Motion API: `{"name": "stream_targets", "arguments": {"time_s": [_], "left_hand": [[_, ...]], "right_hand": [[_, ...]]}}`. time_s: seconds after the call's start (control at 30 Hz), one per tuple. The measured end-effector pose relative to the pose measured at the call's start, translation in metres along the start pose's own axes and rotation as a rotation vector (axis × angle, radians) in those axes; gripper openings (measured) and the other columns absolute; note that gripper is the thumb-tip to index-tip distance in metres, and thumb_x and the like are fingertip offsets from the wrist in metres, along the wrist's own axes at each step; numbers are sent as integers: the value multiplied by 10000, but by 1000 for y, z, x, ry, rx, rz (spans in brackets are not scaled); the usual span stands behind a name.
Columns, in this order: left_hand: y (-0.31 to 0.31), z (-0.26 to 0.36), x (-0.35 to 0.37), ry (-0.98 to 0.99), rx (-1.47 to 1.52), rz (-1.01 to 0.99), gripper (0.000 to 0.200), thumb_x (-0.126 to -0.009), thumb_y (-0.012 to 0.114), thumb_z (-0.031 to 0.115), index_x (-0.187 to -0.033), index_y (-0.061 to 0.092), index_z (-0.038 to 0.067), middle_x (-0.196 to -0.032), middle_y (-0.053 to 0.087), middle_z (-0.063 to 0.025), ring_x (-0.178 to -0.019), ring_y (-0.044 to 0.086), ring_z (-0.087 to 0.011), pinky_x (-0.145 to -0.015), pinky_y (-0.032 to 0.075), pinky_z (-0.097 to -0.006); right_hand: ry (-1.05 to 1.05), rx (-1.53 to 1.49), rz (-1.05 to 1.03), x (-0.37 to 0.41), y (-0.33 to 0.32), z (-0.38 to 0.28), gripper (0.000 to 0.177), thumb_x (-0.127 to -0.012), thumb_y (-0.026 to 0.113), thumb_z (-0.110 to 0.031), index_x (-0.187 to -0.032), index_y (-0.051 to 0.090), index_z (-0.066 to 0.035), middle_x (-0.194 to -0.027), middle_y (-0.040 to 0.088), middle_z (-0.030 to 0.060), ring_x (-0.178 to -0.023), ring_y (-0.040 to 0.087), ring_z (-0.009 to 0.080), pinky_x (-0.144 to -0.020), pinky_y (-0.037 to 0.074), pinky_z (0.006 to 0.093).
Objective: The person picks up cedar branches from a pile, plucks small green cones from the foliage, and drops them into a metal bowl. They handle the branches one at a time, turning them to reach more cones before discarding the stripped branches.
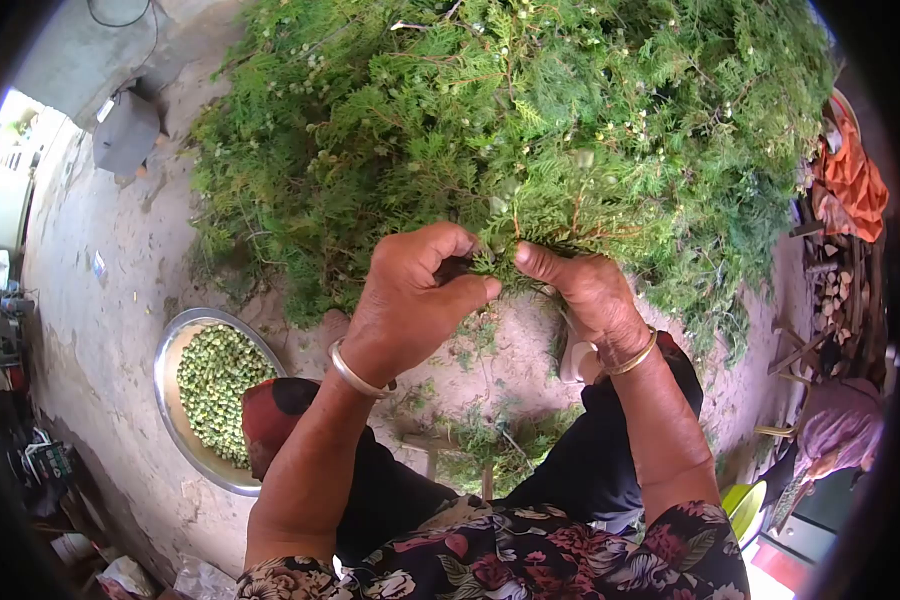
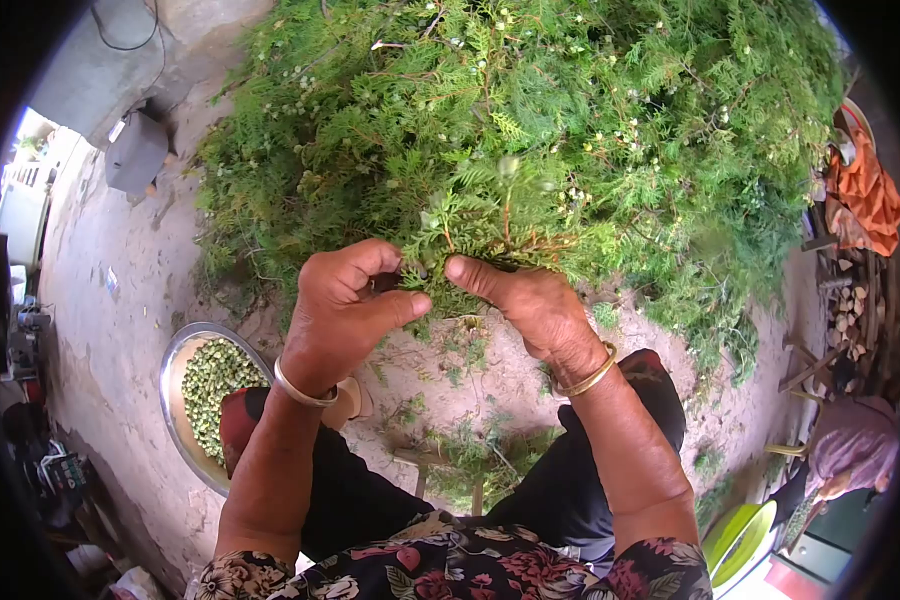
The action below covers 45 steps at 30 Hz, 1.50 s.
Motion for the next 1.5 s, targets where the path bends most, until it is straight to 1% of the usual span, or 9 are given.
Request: {"name": "stream_targets", "arguments": {"time_s": [0.3, 0.5, 0.6, 0.7, 0.77, 1.03, 1.1, 1.23, 1.5], "left_hand": [[-1, -17, 0, -216, 47, 110, 187, -715, 675, -55, -885, 598, -61, -720, 609, -41, -641, 561, -83, -571, 456, -223], [-5, -36, -1, -314, 142, 225, 156, -686, 683, -47, -800, 591, -100, -665, 621, -100, -589, 544, -88, -518, 434, -248], [0, -36, -3, -325, 115, 188, 120, -724, 597, -81, -844, 589, -73, -696, 604, -55, -587, 566, -109, -512, 450, -241], [-5, -12, -4, -172, -170, 244, 95, -731, 612, -66, -822, 587, -70, -663, 594, -47, -574, 556, -97, -501, 439, -235], [3, -12, -5, -71, -112, 252, 97, -734, 621, -58, -823, 584, -72, -649, 591, -43, -565, 550, -92, -499, 432, -233], [8, -45, -6, -203, -7, 237, 116, -746, 655, -29, -834, 592, -72, -642, 599, -47, -549, 550, -88, -483, 428, -236], [-16, -31, -6, -123, -459, 417, 110, -756, 658, -19, -838, 605, -69, -658, 618, -73, -545, 565, -102, -472, 445, -250], [7, -25, -7, -269, 717, 147, 157, -830, 569, 45, -939, 596, -66, -805, 648, -149, -619, 604, -168, -505, 486, -299], [17, -6, -7, -158, 517, -14, 144, -841, 587, 53, -934, 618, -52, -709, 620, -87, -519, 514, -78, -442, 384, -200]], "right_hand": [[-302, 46, 27, -2, -7, 7, 234, -871, 619, -160, -1089, 652, -79, -1018, 674, 76, -859, 603, 145, -810, 468, 294], [-586, 615, -18, 8, -3, 1, 390, -792, 583, -38, -1160, 624, -158, -1065, 660, 85, -1001, 598, 238, -902, 422, 328], [-1089, 1209, 113, 31, 15, -16, 221, -825, 665, -106, -1015, 652, 6, -991, 663, 58, -870, 596, 127, -831, 460, 284], [-803, 963, 176, 20, 13, -17, 342, -800, 603, -38, -1137, 626, -90, -1047, 667, 92, -929, 606, 226, -875, 439, 314], [-230, -139, 197, -2, -5, 0, 296, -795, 694, -124, -1053, 618, 2, -996, 646, 83, -873, 614, 177, -792, 484, 324], [-306, -238, 85, 2, -12, -12, 340, -755, 742, -125, -1046, 626, 7, -965, 657, 80, -885, 609, 172, -836, 468, 300], [-319, -377, 123, 6, -18, -21, 337, -767, 740, -149, -1044, 619, -1, -957, 653, 73, -905, 598, 173, -858, 452, 319], [-49, -602, 58, 2, -40, 4, 322, -786, 727, -182, -1048, 614, -31, -957, 647, 57, -928, 592, 181, -875, 444, 343], [146, -515, 114, 4, -35, 24, 315, -779, 734, -193, -1029, 625, -37, -937, 659, 39, -876, 604, 156, -792, 463, 310]]}}
Point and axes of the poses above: each hand's wrist, its own x-axis away from the middle knuckle, its own y-axis out of the palm, z = x × y, the point moved 7 cm from there along -x, towards the middle knuckle
